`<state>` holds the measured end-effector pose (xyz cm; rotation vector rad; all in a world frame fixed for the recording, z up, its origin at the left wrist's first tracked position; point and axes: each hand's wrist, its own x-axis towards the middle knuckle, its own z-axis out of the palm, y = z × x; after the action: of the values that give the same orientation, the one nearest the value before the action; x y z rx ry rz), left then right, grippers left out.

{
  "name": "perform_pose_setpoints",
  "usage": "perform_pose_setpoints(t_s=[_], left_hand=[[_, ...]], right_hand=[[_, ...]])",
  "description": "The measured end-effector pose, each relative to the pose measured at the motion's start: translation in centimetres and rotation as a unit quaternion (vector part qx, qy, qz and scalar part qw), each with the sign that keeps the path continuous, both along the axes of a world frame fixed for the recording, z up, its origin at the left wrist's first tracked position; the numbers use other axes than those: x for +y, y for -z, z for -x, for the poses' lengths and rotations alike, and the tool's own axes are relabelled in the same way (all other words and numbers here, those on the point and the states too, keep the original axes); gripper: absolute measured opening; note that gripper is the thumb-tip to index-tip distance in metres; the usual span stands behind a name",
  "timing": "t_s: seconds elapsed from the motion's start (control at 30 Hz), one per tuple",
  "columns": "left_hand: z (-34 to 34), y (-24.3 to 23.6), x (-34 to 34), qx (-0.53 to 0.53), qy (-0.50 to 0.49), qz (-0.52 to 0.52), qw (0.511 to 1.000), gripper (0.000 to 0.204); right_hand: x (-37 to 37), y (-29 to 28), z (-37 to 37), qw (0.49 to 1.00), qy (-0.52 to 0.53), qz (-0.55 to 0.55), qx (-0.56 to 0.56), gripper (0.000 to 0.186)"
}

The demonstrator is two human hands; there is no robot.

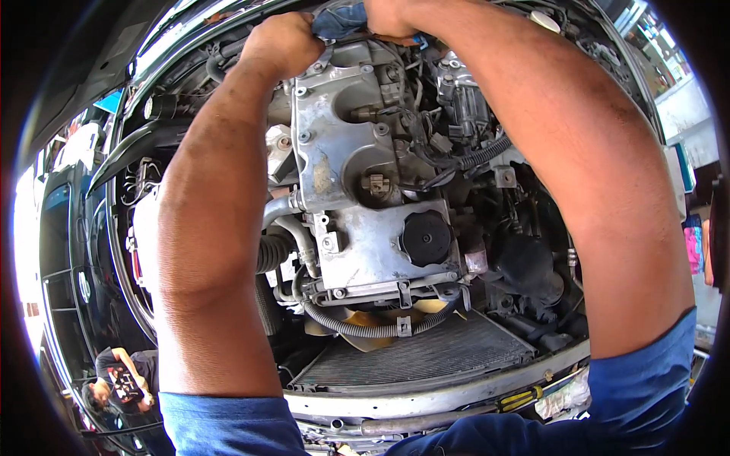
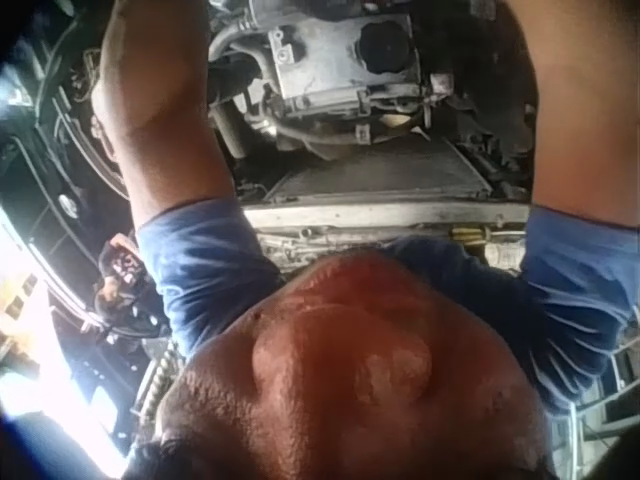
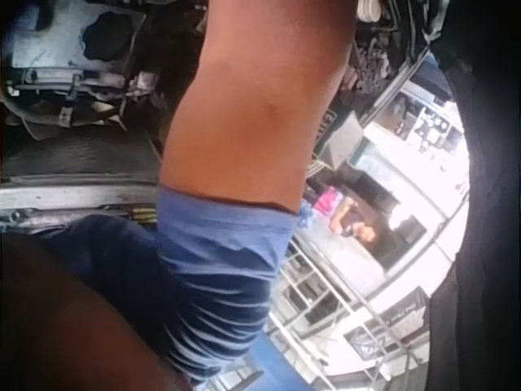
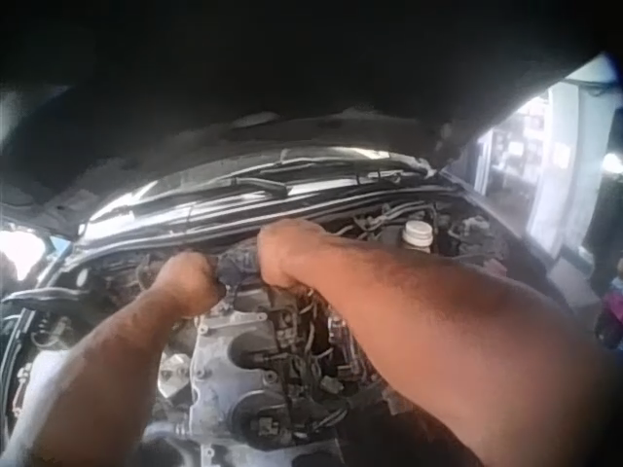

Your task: Repairing or inspecting vehicle engine components.

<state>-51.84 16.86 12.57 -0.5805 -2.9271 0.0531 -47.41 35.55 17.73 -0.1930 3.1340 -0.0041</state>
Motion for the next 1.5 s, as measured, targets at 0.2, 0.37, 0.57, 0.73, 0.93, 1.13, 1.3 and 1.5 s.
perform_pose_setpoints(t_s=[0.2,0.37,0.57,0.73,0.93,1.13,1.3,1.5], left_hand=[[-1.3,-0.7,2.6,0.003,-0.155,-0.024,0.988,0.04],[-1.3,-0.6,2.8,0.003,-0.167,-0.018,0.986,0.036],[-1.3,-0.3,1.3,0.031,-0.078,-0.015,0.996,0.037],[-0.8,-0.3,0.9,0.022,-0.061,-0.002,0.998,0.039],[-0.4,-0.1,0.8,0.025,-0.054,0.003,0.998,0.038],[-0.8,-0.2,0.6,0.031,-0.038,0.0,0.999,0.037],[-1.1,-0.4,0.9,0.025,-0.057,-0.02,0.998,0.034],[-1.7,-0.9,1.2,0.025,-0.091,-0.048,0.994,0.035]], right_hand=[[-0.6,2.7,5.6,0.987,-0.08,0.006,0.142,0.038],[0.0,3.4,6.0,0.974,-0.105,-0.006,0.202,0.04],[0.6,0.7,2.7,0.992,-0.097,0.01,0.075,0.032],[0.5,0.6,1.8,0.993,-0.059,0.058,0.079,0.031],[0.8,0.7,1.3,0.995,-0.053,0.058,0.066,0.031],[0.6,0.9,1.4,0.994,-0.06,0.056,0.077,0.031],[1.2,0.1,1.6,0.994,-0.106,0.015,0.034,0.029],[1.0,0.7,3.3,0.978,-0.144,0.053,0.144,0.032]])
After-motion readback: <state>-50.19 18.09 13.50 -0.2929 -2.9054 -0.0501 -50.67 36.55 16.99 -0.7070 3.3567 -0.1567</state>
